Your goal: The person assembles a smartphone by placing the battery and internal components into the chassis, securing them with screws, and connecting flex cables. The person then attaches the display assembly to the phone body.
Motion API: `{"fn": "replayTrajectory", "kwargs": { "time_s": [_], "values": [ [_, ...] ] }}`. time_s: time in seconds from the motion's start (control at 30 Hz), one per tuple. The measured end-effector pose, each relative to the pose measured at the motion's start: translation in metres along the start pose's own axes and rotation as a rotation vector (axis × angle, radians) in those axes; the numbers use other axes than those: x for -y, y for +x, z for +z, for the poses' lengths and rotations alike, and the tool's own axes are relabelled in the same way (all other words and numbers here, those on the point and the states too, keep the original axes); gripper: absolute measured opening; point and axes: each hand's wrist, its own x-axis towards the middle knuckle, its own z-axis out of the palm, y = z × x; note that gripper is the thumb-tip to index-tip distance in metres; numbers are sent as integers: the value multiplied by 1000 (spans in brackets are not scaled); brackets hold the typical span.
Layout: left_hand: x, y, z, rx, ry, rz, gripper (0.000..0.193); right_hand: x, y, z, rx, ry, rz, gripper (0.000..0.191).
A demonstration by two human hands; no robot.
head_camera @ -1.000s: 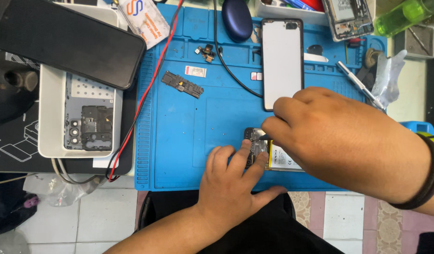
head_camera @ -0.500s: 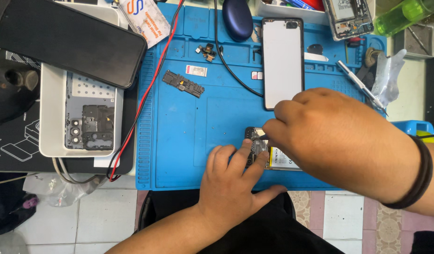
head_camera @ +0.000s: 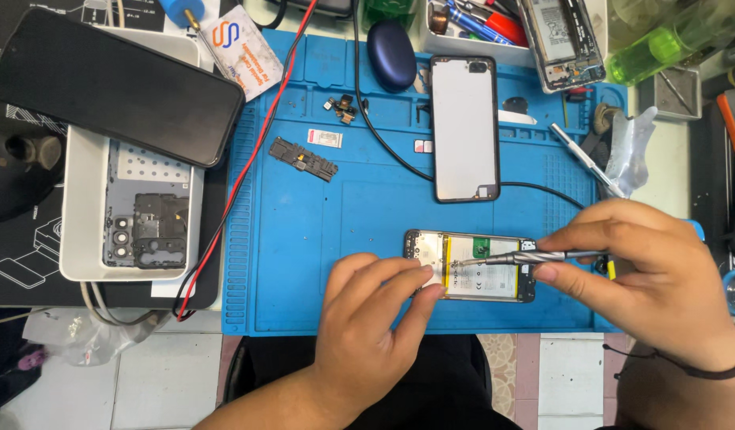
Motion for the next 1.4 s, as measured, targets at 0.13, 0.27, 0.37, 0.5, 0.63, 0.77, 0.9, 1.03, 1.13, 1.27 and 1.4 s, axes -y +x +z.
{"fn": "replayTrajectory", "kwargs": {
  "time_s": [0.13, 0.27, 0.37, 0.5, 0.63, 0.77, 0.9, 1.03, 1.13, 1.27, 1.4],
  "values": [
    [-6, 11, -2, 74, -35, 88, 23, -6, -20, 9, -66, 147, 38, 28],
    [-10, 15, -3, 117, -53, 94, 20, -5, -25, 11, -52, 169, 62, 28],
    [-11, 15, -3, 109, -50, 80, 18, -4, -29, 14, -42, 249, 90, 28],
    [-10, 16, -4, 147, -77, 86, 19, -9, -31, 17, -52, 249, 92, 25],
    [-8, 17, -3, 191, -89, 81, 17, -13, -36, 23, -79, 228, 77, 26],
    [-4, 14, -1, 217, -150, 12, 14, -15, -41, 28, -102, 262, 122, 25],
    [4, 10, 2, 229, -445, -267, 11, -18, -46, 36, -133, 289, 146, 22],
    [10, 7, 4, 207, -478, -337, 9, -21, -51, 46, -180, 422, 303, 21],
    [11, 7, 2, 248, -497, -319, 9, -25, -52, 49, -148, 435, 233, 21],
    [10, 7, -1, 272, -474, -293, 9, -28, -53, 51, -139, 417, 167, 22],
    [9, 8, -1, 265, -451, -309, 8, -30, -55, 52, -142, 449, 209, 21]
  ]
}}
